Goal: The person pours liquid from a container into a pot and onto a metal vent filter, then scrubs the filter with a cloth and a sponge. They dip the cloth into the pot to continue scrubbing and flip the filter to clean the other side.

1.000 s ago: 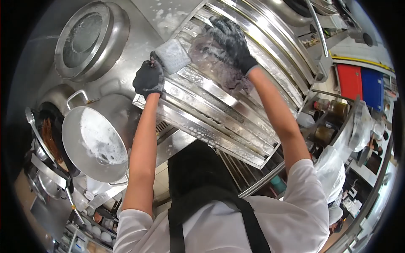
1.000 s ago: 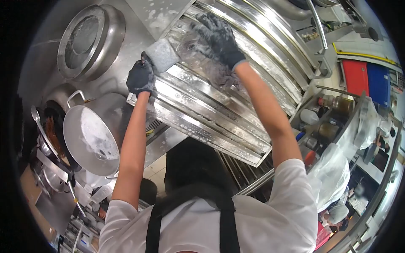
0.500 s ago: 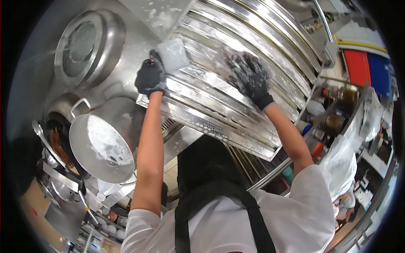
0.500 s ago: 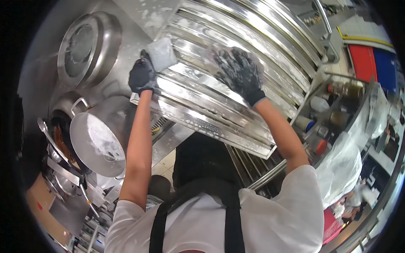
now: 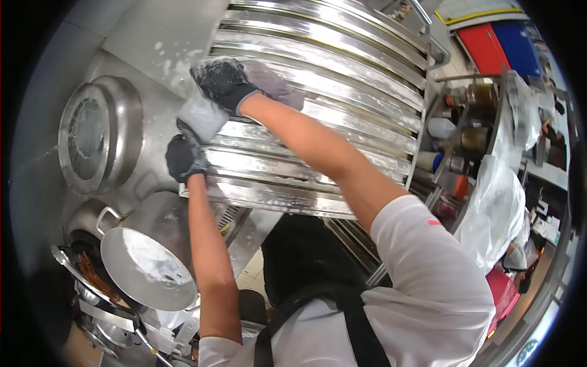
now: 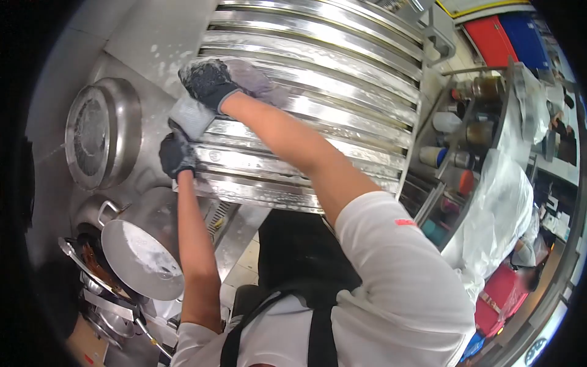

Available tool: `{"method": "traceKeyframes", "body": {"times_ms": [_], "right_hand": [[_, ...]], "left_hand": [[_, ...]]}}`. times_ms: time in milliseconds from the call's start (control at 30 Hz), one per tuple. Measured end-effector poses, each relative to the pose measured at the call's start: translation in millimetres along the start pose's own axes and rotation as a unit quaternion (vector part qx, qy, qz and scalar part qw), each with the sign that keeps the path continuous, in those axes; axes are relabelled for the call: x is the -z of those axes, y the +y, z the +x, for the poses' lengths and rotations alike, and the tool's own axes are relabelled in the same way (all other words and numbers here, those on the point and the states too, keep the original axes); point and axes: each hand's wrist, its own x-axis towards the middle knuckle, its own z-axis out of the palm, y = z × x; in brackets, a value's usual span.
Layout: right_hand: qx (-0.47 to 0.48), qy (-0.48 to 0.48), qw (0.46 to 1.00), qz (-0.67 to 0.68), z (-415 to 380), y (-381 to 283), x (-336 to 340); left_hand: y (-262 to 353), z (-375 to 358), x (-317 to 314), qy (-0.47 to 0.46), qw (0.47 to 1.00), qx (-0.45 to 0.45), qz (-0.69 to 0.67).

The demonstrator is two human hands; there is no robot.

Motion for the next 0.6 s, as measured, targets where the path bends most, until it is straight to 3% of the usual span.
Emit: {"method": "traceKeyframes", "body": {"times_ms": [67, 100, 167, 233, 300, 367, 433, 467, 533, 600], "right_hand": [[0.063, 0.106, 0.992, -0.039, -47, 39, -25], [0.017, -0.016, 1.000, -0.007, -78, 60, -14], [-0.012, -0.054, 0.997, -0.052, -171, 97, 16], [-0.105, -0.190, 0.972, -0.093, -254, 140, 42], [-0.040, -0.040, 0.997, 0.057, -346, 219, 26], [-0.002, -0.035, 0.994, -0.101, -384, 227, 79], [-0.029, -0.171, 0.983, -0.058, -395, 227, 110], [-0.031, -0.170, 0.984, -0.053, -396, 219, 123], [0.073, -0.106, 0.978, -0.162, -394, 212, 143], [0.089, -0.126, 0.978, -0.140, -403, 240, 125]], "left_hand": [[6, -1, 9, -0.016, 1.000, 0.013, 0.004], [0, 7, -1, 0.001, 1.000, 0.010, 0.019], [-1, 11, -2, 0.003, 1.000, 0.017, 0.024], [4, 8, 2, 0.014, 1.000, 0.028, 0.003], [4, 7, 3, 0.011, 0.999, 0.031, 0.006], [8, 5, 4, 0.014, 0.999, 0.035, 0.000], [6, 8, 1, 0.013, 0.999, 0.035, 0.003], [5, 9, 0, 0.012, 0.999, 0.031, 0.008], [4, 9, -4, 0.025, 0.999, 0.020, 0.015], [-4, 13, -10, 0.026, 0.999, -0.010, 0.019]]}}
